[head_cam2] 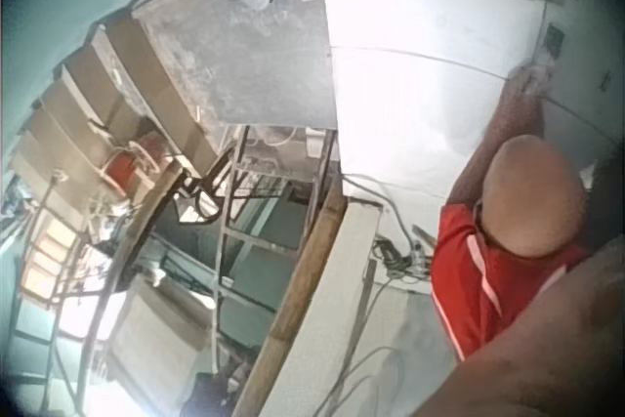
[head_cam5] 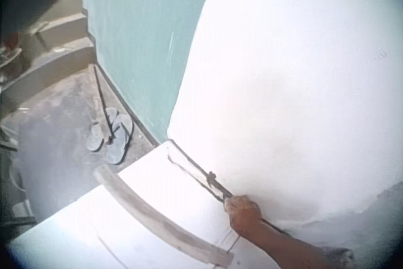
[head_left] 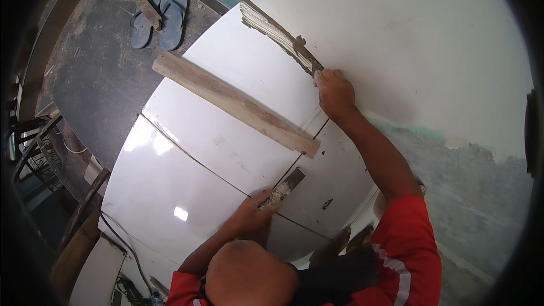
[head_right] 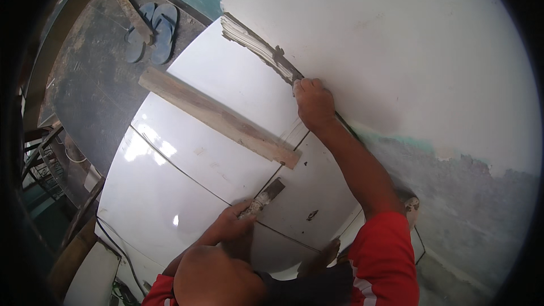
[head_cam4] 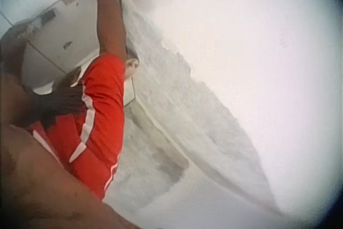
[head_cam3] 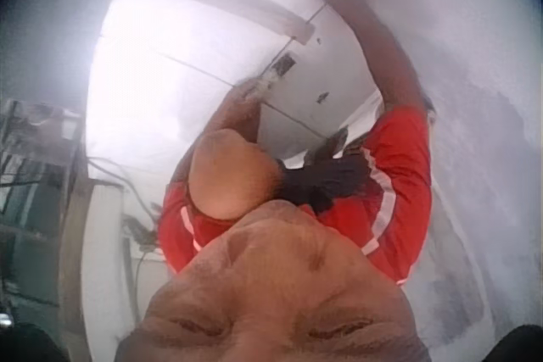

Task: The person scoops grout from a bucket using a trowel and applies it to the gaps between white floor tiles. They smooth the grout lines with the trowel and then wipe the tile surface with a yellow cloth to remove excess grout.

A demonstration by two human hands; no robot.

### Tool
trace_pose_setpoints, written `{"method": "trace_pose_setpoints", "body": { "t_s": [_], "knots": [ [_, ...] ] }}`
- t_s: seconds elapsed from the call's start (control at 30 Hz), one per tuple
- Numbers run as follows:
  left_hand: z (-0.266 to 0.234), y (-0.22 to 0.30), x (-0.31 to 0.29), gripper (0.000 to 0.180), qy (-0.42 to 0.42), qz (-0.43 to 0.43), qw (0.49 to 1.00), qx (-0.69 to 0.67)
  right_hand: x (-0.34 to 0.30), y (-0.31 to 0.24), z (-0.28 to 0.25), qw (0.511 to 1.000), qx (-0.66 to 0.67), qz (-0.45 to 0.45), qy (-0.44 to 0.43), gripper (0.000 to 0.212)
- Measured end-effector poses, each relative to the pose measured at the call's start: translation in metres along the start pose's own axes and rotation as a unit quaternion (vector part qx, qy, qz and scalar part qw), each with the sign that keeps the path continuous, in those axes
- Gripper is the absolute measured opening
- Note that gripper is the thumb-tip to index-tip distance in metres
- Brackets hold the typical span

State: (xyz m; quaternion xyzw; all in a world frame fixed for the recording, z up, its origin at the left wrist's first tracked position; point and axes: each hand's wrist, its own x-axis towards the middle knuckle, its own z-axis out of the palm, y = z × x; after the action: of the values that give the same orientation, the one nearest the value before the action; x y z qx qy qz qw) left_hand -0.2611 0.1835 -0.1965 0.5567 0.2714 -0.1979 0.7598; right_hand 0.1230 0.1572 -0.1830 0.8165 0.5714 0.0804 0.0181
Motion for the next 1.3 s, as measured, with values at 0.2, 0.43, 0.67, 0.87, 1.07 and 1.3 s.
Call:
{"method": "trace_pose_setpoints", "body": {
  "t_s": [0.2, 0.43, 0.67, 0.87, 1.07, 1.3],
  "knots": [
    [-0.007, 0.007, 0.005, 0.06, -0.043, -0.032, 0.999, -0.004, 0.06, -0.018, -0.029, 0.995, 0.024, -0.023, 0.093, 0.031],
    [-0.002, 0.0, 0.002, 0.06, -0.017, -0.013, 1.0, -0.005, 0.03, -0.014, -0.006, 1.0, 0.007, 0.016, 0.012, 0.03],
    [-0.003, -0.008, 0.005, 0.061, -0.032, -0.018, 0.999, -0.027, 0.062, -0.017, -0.011, 0.999, -0.023, -0.007, 0.046, 0.029],
    [-0.005, -0.003, 0.0, 0.061, -0.018, -0.016, 1.0, -0.017, 0.038, -0.027, -0.007, 0.998, 0.024, -0.011, 0.052, 0.026],
    [-0.002, -0.001, 0.006, 0.06, -0.007, 0.011, 1.0, 0.02, 0.121, -0.061, 0.011, 0.996, -0.079, 0.03, 0.026, 0.015],
    [-0.002, 0.004, 0.006, 0.059, -0.033, -0.057, 0.997, -0.026, 0.054, -0.036, 0.017, 0.997, -0.049, 0.068, 0.0, 0.014]
  ]
}}
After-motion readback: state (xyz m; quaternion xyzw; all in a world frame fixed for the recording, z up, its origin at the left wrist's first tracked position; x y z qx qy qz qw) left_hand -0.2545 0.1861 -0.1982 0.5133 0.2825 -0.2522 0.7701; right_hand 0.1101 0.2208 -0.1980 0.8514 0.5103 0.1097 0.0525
